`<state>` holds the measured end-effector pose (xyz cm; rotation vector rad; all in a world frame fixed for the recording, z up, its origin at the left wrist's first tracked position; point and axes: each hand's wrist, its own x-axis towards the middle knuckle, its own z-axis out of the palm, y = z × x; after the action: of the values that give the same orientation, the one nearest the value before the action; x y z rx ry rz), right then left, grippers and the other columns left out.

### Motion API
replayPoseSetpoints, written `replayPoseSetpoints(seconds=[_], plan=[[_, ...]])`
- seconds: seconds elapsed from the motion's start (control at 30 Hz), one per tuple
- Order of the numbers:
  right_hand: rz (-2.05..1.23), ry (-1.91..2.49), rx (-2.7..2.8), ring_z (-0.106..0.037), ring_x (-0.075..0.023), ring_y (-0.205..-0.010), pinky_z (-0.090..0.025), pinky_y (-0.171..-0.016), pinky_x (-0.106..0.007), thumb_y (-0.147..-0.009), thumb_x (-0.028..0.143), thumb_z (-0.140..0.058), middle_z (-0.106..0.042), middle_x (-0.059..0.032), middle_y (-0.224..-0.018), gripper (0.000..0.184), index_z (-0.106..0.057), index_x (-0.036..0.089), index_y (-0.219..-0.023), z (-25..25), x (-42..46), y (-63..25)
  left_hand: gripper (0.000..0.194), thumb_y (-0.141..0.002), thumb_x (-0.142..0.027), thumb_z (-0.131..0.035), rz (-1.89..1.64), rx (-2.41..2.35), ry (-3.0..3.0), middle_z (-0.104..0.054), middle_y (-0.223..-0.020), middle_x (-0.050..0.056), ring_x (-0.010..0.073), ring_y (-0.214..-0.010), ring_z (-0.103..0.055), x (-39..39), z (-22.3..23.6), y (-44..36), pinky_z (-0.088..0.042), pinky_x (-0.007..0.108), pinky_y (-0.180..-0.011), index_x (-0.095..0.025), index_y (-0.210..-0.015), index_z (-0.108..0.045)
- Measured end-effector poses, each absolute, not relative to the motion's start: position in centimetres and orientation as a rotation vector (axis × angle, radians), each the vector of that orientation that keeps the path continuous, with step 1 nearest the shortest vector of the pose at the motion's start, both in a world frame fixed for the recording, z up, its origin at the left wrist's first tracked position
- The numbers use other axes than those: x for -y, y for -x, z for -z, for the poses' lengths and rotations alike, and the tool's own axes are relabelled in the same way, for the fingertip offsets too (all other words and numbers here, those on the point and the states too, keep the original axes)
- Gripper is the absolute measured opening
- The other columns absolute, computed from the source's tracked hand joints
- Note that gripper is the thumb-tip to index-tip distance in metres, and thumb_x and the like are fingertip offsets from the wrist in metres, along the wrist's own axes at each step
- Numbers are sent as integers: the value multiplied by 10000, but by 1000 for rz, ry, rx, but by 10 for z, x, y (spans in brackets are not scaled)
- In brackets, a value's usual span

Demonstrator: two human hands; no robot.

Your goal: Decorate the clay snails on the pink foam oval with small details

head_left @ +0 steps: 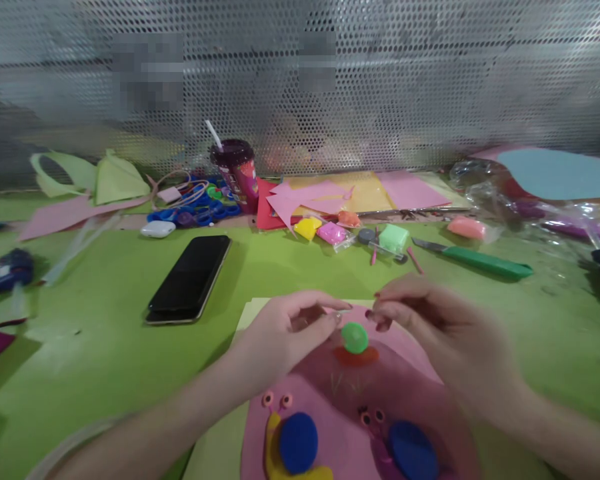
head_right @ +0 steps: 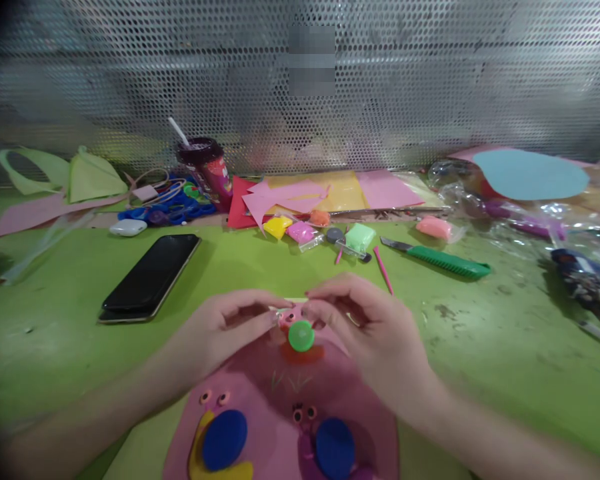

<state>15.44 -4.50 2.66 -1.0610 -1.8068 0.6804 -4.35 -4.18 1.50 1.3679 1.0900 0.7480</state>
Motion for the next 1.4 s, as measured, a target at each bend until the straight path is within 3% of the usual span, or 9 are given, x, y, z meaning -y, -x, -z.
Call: replayPoseSetpoints(seconds=[0.1,0.27,0.43,0.57,0.7,0.9,1.17,1.3,1.4], plan=[[-802,1165,1609,-652,-132,-622,-571,-602,-247,-805,299,-621,-684,-12,-710,115,-633,189,-838,-29,39,-156,229,-830,-261,-542,-787,-1173,-1363,-680,-728,10,136,-695,-621,36,-16,46,-467,213,-617,-200,-1027,-642],[-868,1202,1445,-670,-159,-700,-580,-677,-307,-798,315,-634,-699,-32,-793,146,-657,189,-868,-31,21,-166,273,-832,-395,-536,-766,-1194,-1215,-653,-702,28,138,-636,-584,33,-15,47,-443,202,-498,-178,-982,-608],[-897,1246,1453,-573,-108,-540,-518,-522,-246,-748,405,-668,-618,-3,-603,249,-621,163,-709,-30,8,-173,292,-827,-437,-541,-768,-1185,-1219,-660,-742,38,140,-665,-587,35,-14,48,-457,213,-528,-179,-953,-595],[-713,1332,1667,-503,-99,-483,-441,-456,-233,-730,414,-670,-570,13,-557,264,-587,173,-662,-27,4,-176,276,-820,-430,-551,-761,-1173,-1244,-654,-703,24,122,-602,-578,34,-10,47,-452,211,-524,-176,-922,-589],[-363,1239,2030,-588,-152,-659,-494,-605,-289,-812,271,-569,-635,-36,-739,141,-639,185,-726,-19,-1,-181,266,-827,-414,-536,-748,-1224,-1274,-639,-685,25,94,-496,-520,31,-4,47,-399,194,-449,-156,-880,-574],[-129,1224,2270,-639,-180,-796,-528,-718,-339,-863,151,-423,-673,-55,-889,242,-661,188,-844,1,-12,-190,248,-840,-397,-514,-742,-1228,-1273,-618,-662,15,80,-482,-495,31,-3,47,-380,184,-444,-152,-839,-553],[-76,1272,2310,-621,-180,-745,-514,-675,-317,-852,184,-507,-667,-49,-808,148,-649,178,-808,1,-12,-191,253,-848,-398,-504,-721,-1213,-1294,-616,-666,6,74,-493,-487,31,-3,48,-388,187,-469,-152,-864,-557],[-125,1272,2301,-604,-186,-741,-505,-678,-326,-862,247,-499,-634,-51,-768,215,-662,183,-738,10,-17,-193,243,-842,-390,-505,-700,-1207,-1300,-620,-669,5,82,-505,-507,31,0,48,-393,188,-467,-156,-865,-567],[-143,1247,2320,-601,-182,-756,-503,-704,-338,-884,259,-444,-624,-54,-805,267,-691,200,-798,18,-21,-194,229,-842,-375,-497,-697,-1208,-1307,-616,-657,-3,80,-503,-510,31,-1,48,-394,186,-469,-159,-866,-571]])
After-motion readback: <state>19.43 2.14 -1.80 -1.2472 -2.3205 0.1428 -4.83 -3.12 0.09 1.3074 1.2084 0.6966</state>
